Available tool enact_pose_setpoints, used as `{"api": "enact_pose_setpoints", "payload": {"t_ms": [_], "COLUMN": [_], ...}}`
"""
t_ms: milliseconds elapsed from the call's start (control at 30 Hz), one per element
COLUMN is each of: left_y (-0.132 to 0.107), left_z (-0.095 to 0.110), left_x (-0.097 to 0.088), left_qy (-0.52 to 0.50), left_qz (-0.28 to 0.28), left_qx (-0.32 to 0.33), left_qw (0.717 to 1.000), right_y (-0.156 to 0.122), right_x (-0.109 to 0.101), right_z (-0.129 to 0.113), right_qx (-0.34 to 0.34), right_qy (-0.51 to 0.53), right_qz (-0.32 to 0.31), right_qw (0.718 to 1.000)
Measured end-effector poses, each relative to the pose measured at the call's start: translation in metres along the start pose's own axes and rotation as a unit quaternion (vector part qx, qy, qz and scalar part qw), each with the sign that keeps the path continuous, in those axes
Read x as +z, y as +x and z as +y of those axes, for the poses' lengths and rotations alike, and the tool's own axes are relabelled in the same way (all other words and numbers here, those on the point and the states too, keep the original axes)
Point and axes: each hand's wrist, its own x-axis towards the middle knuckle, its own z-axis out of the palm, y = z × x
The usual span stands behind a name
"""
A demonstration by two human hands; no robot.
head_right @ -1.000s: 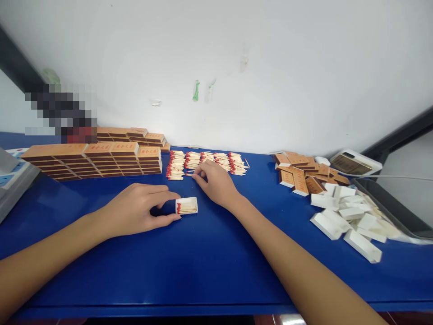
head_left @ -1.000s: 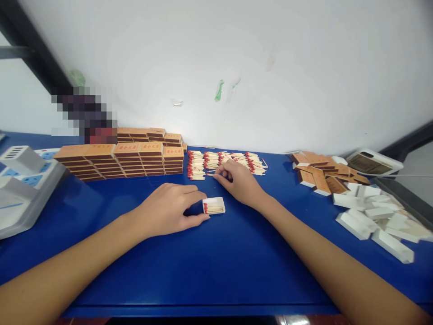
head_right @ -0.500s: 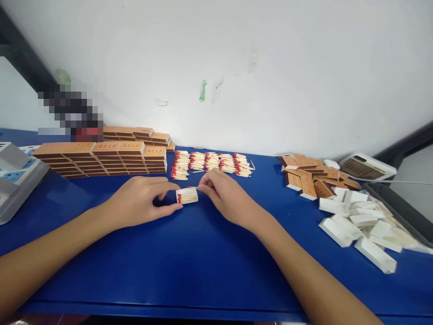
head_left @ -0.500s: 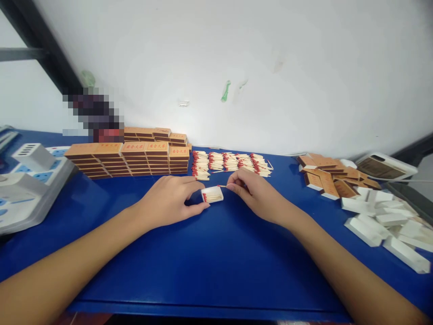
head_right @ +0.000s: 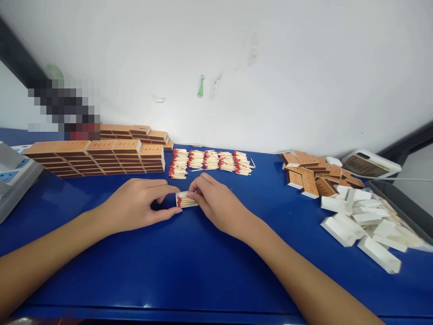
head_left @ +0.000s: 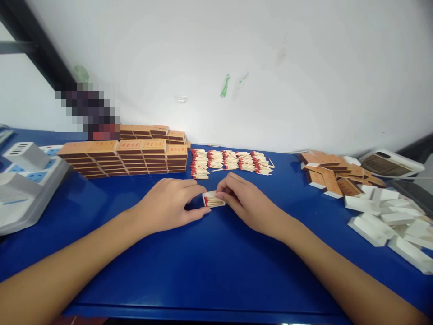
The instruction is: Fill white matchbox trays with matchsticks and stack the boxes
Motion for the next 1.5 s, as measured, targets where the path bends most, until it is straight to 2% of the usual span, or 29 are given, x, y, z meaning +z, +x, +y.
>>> {"api": "enact_pose_setpoints", "payload": {"t_ms": [333, 500, 600, 767, 900, 1067, 1200, 1333, 1433, 1500], "left_y": [0.0, 0.0, 0.0, 0.0, 0.001, 0.001, 0.0, 0.0, 0.0, 0.0], "left_z": [0.001, 0.002, 0.002, 0.0, 0.001, 0.002, 0.001, 0.001, 0.002, 0.002], "left_x": [0.0, 0.0, 0.0, 0.0, -0.001, -0.001, 0.0, 0.001, 0.001, 0.0], "left_qy": [0.0, -0.002, 0.0, -0.009, -0.01, -0.007, -0.007, -0.018, -0.024, -0.026], "left_qz": [-0.008, -0.015, -0.015, -0.013, -0.028, -0.032, -0.027, -0.032, -0.035, -0.036], "left_qx": [-0.004, 0.002, 0.001, -0.006, -0.013, -0.015, -0.023, -0.024, -0.025, -0.025], "left_qw": [1.0, 1.0, 1.0, 1.0, 0.999, 0.999, 0.999, 0.999, 0.999, 0.999], "right_y": [-0.003, 0.001, 0.007, 0.022, 0.028, 0.021, 0.012, 0.006, 0.006, 0.006], "right_x": [-0.003, -0.005, -0.011, -0.021, -0.021, -0.022, -0.018, -0.004, -0.004, -0.015], "right_z": [0.003, 0.003, 0.017, 0.054, 0.065, 0.05, 0.019, -0.01, -0.012, -0.001], "right_qx": [-0.002, -0.005, -0.002, 0.029, 0.065, 0.069, 0.045, 0.012, -0.005, 0.0], "right_qy": [-0.038, -0.036, -0.062, -0.147, -0.147, -0.123, -0.06, -0.056, -0.06, -0.067], "right_qz": [-0.018, 0.013, 0.046, 0.063, 0.068, 0.04, 0.024, -0.036, -0.042, -0.007], "right_qw": [0.999, 0.999, 0.997, 0.987, 0.985, 0.989, 0.997, 0.998, 0.997, 0.998]}}
